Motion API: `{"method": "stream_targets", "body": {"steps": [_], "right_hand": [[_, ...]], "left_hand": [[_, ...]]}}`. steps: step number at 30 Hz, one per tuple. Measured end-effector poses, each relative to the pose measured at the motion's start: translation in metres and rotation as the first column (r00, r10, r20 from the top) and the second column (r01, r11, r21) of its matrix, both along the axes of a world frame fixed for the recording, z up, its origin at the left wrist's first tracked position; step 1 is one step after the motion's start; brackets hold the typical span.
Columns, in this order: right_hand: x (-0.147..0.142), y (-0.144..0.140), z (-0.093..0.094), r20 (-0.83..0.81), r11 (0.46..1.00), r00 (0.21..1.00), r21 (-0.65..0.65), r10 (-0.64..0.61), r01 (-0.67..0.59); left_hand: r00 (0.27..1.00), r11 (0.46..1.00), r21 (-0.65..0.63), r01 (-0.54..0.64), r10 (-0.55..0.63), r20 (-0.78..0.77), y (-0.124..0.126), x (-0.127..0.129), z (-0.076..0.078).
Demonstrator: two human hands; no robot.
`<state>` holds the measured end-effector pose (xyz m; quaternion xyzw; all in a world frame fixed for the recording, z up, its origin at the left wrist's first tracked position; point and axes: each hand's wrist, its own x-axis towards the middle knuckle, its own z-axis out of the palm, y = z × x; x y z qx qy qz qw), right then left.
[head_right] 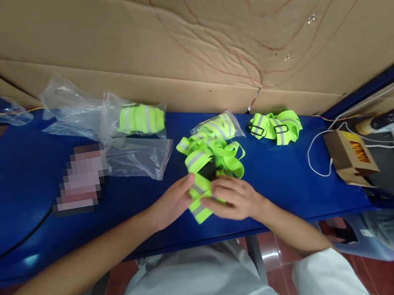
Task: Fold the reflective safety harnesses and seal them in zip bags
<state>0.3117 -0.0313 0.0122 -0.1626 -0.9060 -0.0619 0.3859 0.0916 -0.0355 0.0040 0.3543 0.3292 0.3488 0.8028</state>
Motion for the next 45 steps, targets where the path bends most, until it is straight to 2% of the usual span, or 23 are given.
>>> {"method": "stream_targets", "body": {"steps": [2, 4, 6, 9, 11, 13, 15, 16, 18, 20, 21, 22, 24, 26, 27, 28, 29, 31, 33, 37, 40, 43, 45], "right_hand": [[-0.008, -0.003, -0.006, 0.070, 0.997, 0.995, 0.022, 0.072, -0.074], [-0.010, -0.003, -0.009, 0.066, 0.997, 0.996, 0.030, 0.066, -0.068], [-0.007, 0.000, -0.008, 0.038, 0.998, 0.999, -0.065, 0.000, 0.002], [0.002, 0.009, -0.005, 0.082, 0.953, 0.988, -0.263, -0.132, 0.149], [0.004, 0.012, -0.006, 0.096, 0.917, 0.977, -0.337, -0.191, 0.212], [0.003, 0.014, -0.009, 0.046, 0.867, 0.972, -0.443, -0.230, 0.226], [-0.001, 0.013, -0.012, -0.022, 0.777, 0.964, -0.596, -0.266, 0.201], [-0.003, 0.012, -0.013, -0.053, 0.730, 0.959, -0.660, -0.280, 0.176], [-0.003, 0.009, -0.013, -0.097, 0.671, 0.944, -0.726, -0.314, 0.148], [0.000, 0.007, -0.008, -0.138, 0.680, 0.924, -0.716, -0.357, 0.155], [0.004, 0.006, -0.004, -0.163, 0.701, 0.909, -0.692, -0.383, 0.172], [0.008, 0.006, 0.000, -0.195, 0.728, 0.890, -0.657, -0.413, 0.194], [0.015, 0.005, 0.008, -0.258, 0.776, 0.852, -0.584, -0.455, 0.238], [0.018, 0.006, 0.012, -0.263, 0.782, 0.855, -0.580, -0.447, 0.230], [0.018, 0.006, 0.012, -0.248, 0.767, 0.877, -0.614, -0.411, 0.186], [0.016, 0.007, 0.011, -0.234, 0.739, 0.904, -0.663, -0.357, 0.121], [0.013, 0.007, 0.010, -0.229, 0.701, 0.927, -0.711, -0.298, 0.049], [0.006, 0.006, 0.006, -0.250, 0.638, 0.945, -0.768, -0.212, -0.060], [0.001, 0.006, 0.003, -0.257, 0.612, 0.947, -0.785, -0.191, -0.090], [0.004, 0.009, 0.005, -0.079, 0.553, 0.986, -0.833, -0.148, 0.017], [0.011, 0.011, 0.009, 0.076, 0.529, 0.990, -0.839, -0.122, 0.129], [0.013, 0.011, 0.011, 0.070, 0.469, 0.983, -0.871, -0.169, 0.143], [0.013, 0.009, 0.011, 0.036, 0.439, 0.978, -0.890, -0.206, 0.125]], "left_hand": [[0.999, 0.990, -0.142, -0.020, 0.027, 0.047, 0.008, -0.003, -0.001], [0.995, 0.982, -0.174, -0.074, 0.084, 0.054, 0.014, -0.007, -0.002], [0.989, 0.977, -0.179, -0.114, 0.130, 0.076, 0.017, -0.009, -0.003], [0.993, 0.982, -0.155, -0.106, 0.114, 0.043, 0.015, -0.006, -0.006], [0.994, 0.993, -0.068, -0.095, 0.091, -0.051, 0.012, -0.003, -0.007], [0.983, 0.994, 0.098, -0.049, 0.065, -0.169, 0.009, -0.001, -0.007], [0.951, 0.951, 0.306, 0.037, 0.061, -0.305, 0.008, -0.002, -0.006], [0.920, 0.906, 0.409, 0.108, 0.065, -0.387, 0.009, -0.004, -0.006], [0.811, 0.768, 0.579, 0.273, 0.140, -0.568, 0.009, -0.009, -0.007], [0.679, 0.589, 0.690, 0.421, 0.300, -0.670, 0.009, -0.014, -0.009], [0.634, 0.490, 0.737, 0.467, 0.395, -0.664, 0.008, -0.017, -0.010], [0.617, 0.381, 0.788, 0.483, 0.490, -0.616, 0.006, -0.019, -0.011], [0.639, 0.134, 0.878, 0.460, 0.636, -0.432, 0.002, -0.021, -0.010], [0.652, -0.091, 0.904, 0.419, 0.723, -0.229, -0.002, -0.021, -0.006], [0.639, -0.160, 0.892, 0.424, 0.750, -0.169, -0.004, -0.020, -0.004], [0.618, -0.190, 0.871, 0.453, 0.771, -0.154, -0.005, -0.019, -0.001], [0.599, -0.188, 0.849, 0.494, 0.781, -0.175, -0.005, -0.018, 0.001], [0.579, -0.143, 0.803, 0.579, 0.765, -0.281, -0.003, -0.017, 0.003], [0.579, -0.105, 0.770, 0.630, 0.723, -0.376, 0.001, -0.017, 0.002], [0.595, -0.060, 0.768, 0.638, 0.672, -0.442, 0.005, -0.017, 0.000], [0.583, 0.037, 0.790, 0.613, 0.653, -0.483, 0.003, -0.015, 0.002], [0.551, 0.116, 0.813, 0.571, 0.679, -0.484, 0.001, -0.013, 0.005], [0.531, 0.111, 0.823, 0.557, 0.715, -0.456, 0.001, -0.013, 0.008]]}}
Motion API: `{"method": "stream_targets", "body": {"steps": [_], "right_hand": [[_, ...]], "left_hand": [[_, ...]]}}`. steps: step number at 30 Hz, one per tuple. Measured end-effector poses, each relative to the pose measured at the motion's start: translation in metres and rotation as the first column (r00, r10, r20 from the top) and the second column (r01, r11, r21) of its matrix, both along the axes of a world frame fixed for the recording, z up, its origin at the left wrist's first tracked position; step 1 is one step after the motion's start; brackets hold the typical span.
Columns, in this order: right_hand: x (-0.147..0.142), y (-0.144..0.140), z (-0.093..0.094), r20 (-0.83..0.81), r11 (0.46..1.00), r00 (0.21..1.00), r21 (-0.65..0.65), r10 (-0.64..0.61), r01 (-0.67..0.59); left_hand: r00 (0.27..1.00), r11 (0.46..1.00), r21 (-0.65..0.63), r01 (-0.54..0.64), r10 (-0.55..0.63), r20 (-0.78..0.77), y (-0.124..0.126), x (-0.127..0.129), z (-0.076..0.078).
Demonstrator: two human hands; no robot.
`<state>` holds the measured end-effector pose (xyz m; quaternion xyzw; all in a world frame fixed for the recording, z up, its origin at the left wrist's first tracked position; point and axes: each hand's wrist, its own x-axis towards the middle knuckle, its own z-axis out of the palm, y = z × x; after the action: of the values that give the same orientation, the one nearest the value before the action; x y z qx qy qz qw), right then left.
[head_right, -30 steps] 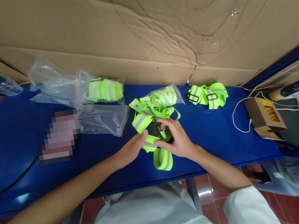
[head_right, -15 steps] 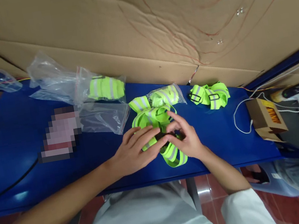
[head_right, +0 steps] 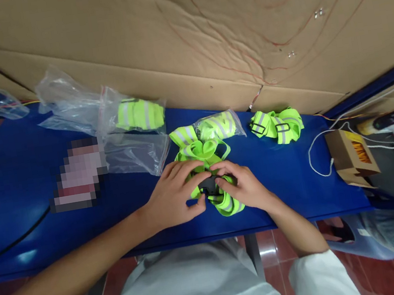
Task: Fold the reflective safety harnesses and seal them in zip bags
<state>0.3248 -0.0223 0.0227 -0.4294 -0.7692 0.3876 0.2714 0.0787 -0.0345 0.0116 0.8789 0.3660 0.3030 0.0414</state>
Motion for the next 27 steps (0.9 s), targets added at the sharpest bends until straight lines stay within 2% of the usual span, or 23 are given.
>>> {"method": "stream_targets", "body": {"steps": [4, 7, 12, 14, 18, 20, 22, 24, 25, 27], "right_hand": [[-0.003, -0.003, -0.003, -0.075, 0.999, 0.996, -0.025, -0.050, 0.048], [-0.005, -0.004, -0.004, -0.089, 0.999, 0.995, -0.023, -0.039, 0.037], [-0.010, -0.003, 0.000, 0.059, 0.996, 0.996, 0.054, 0.061, -0.064], [-0.012, -0.002, -0.001, 0.119, 0.992, 0.988, 0.064, 0.098, -0.106], [-0.014, 0.001, -0.005, 0.132, 0.995, 0.988, 0.048, 0.076, -0.083], [-0.013, 0.004, -0.004, 0.123, 0.998, 0.990, 0.018, 0.065, -0.068], [-0.009, 0.008, 0.001, 0.099, 0.997, 0.993, -0.028, 0.068, -0.065], [-0.001, 0.011, 0.009, 0.057, 0.994, 0.994, -0.051, 0.097, -0.094], [0.004, 0.012, 0.014, 0.030, 0.993, 0.993, -0.045, 0.112, -0.110], [0.020, 0.012, 0.021, -0.030, 0.996, 0.995, -0.002, 0.094, -0.094]], "left_hand": [[0.993, 0.995, 0.099, 0.001, 0.011, -0.121, 0.000, 0.000, 0.001], [0.982, 0.992, 0.128, -0.005, 0.029, -0.186, -0.003, -0.001, -0.001], [0.974, 0.966, 0.256, 0.046, 0.014, -0.227, -0.007, -0.002, -0.005], [0.973, 0.966, 0.255, 0.047, 0.014, -0.231, -0.007, -0.001, -0.006], [0.961, 0.972, 0.227, 0.057, 0.009, -0.278, -0.006, 0.002, -0.007], [0.961, 0.982, 0.180, 0.055, -0.003, -0.278, -0.004, 0.002, -0.006], [0.975, 0.996, 0.068, 0.061, -0.045, -0.216, 0.000, -0.001, -0.003], [0.994, 0.989, -0.121, 0.088, -0.095, -0.059, 0.006, -0.007, 0.004], [0.994, 0.968, -0.226, 0.111, -0.102, 0.050, 0.008, -0.012, 0.010], [0.960, 0.907, -0.396, 0.147, -0.035, 0.277, 0.012, -0.025, 0.024]]}}
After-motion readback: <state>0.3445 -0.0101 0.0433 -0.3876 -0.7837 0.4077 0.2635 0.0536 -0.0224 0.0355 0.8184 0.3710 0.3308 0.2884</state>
